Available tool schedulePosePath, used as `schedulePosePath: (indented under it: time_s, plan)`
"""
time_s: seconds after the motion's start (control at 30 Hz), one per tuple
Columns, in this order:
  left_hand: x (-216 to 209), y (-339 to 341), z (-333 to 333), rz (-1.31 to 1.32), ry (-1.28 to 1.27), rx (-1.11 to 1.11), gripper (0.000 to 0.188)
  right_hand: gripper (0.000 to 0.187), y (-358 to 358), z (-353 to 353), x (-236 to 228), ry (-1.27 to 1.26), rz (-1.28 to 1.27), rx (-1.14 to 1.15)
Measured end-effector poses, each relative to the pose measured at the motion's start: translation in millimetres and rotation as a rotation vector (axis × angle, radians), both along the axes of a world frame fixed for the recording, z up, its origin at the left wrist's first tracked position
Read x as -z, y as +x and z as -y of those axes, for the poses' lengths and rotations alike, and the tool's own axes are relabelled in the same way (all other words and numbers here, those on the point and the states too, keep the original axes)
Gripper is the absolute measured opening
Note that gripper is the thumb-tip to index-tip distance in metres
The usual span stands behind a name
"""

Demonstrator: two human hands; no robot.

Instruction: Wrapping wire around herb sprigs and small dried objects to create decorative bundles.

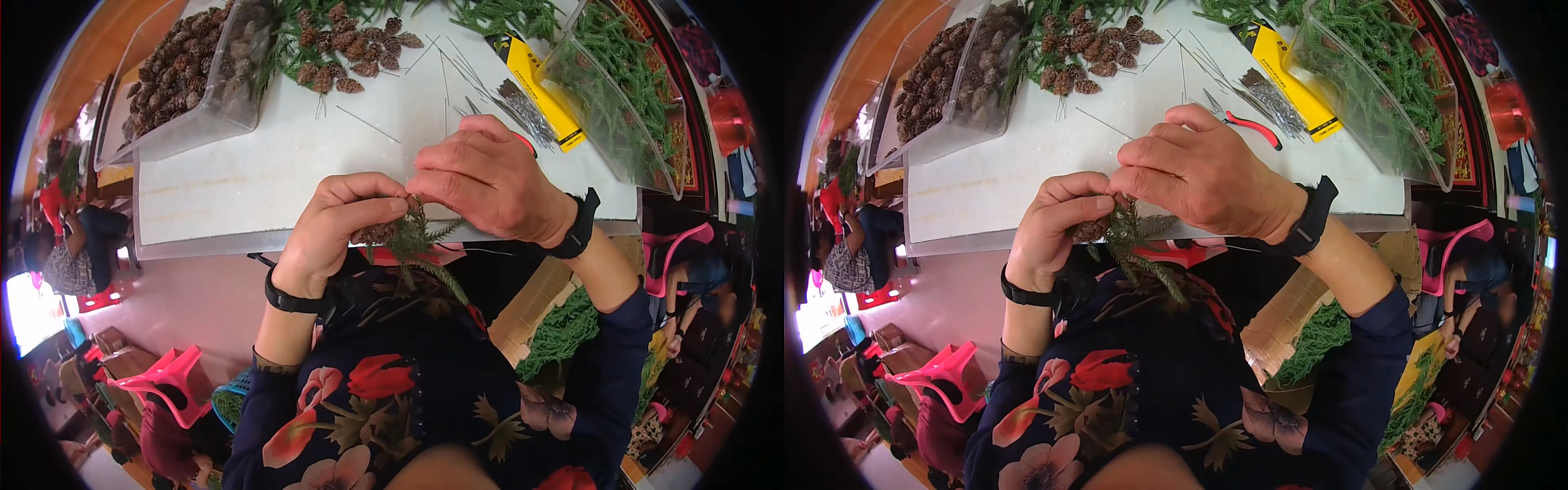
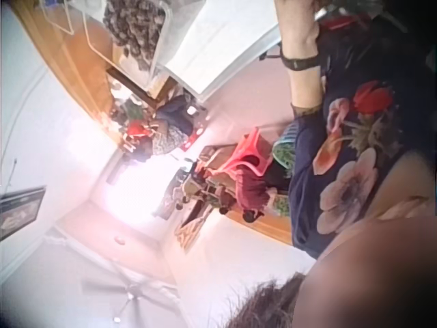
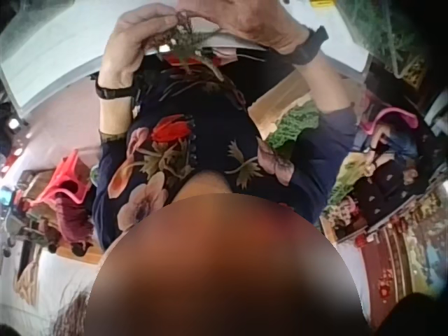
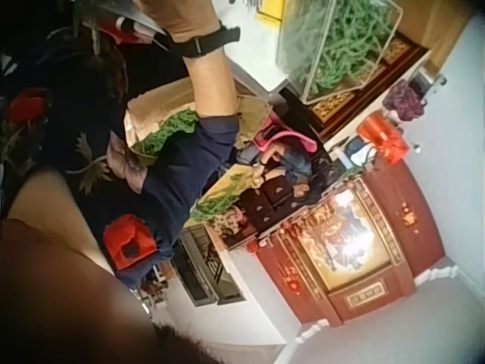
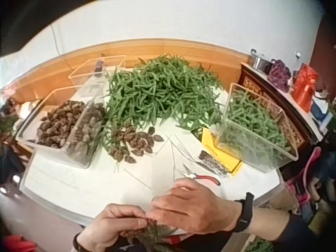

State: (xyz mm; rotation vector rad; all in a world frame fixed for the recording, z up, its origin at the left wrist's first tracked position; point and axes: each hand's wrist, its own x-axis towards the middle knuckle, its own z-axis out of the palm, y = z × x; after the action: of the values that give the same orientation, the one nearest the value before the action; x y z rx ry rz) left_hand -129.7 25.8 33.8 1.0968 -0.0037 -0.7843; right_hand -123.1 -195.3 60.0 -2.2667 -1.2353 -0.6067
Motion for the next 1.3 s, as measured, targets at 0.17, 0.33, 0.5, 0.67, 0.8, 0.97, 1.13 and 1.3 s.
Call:
schedulePosePath:
  time_s: [0.17, 0.33, 0.5, 0.67, 0.8, 0.97, 1.13, 1.3]
  plan:
    - [-3.1, -5.8, 7.4, 0.08, 0.098, 0.015, 0.009, 0.013, 2.3, -0.1, -13.0, -0.135, 0.014, -0.039]
    - [-12.2, -16.3, 15.1, 0.716, 0.468, -0.028, 0.007, 0.011, 8.4, -3.5, -16.7, -0.214, -0.695, 0.083]
    - [-7.5, -16.4, 14.9, 0.661, 0.449, -0.084, 0.007, 0.012, 1.3, -1.1, -8.9, 0.172, -0.794, 0.165]
    - [-5.1, -15.8, 10.4, 0.475, 0.364, -0.064, 0.007, 0.016, -11.2, 0.2, -8.0, 0.147, -0.556, 0.124]
    - [-6.4, -12.7, 10.7, 0.173, 0.154, -0.027, 0.008, 0.022, -9.4, 5.2, -3.5, -0.01, -0.045, 0.045]
    - [-2.9, -7.7, 5.3, -0.129, -0.116, 0.036, 0.015, 0.024, -5.5, 7.3, -10.3, -0.067, 0.132, -0.049]
    - [-3.4, -6.1, 3.2, -0.196, -0.182, 0.061, 0.02, 0.02, 0.0, 5.5, -11.6, -0.085, 0.243, -0.096]
    - [-8.3, -7.3, 4.0, -0.171, -0.155, 0.026, 0.007, 0.018, 2.4, -0.3, -14.3, -0.176, 0.242, -0.093]
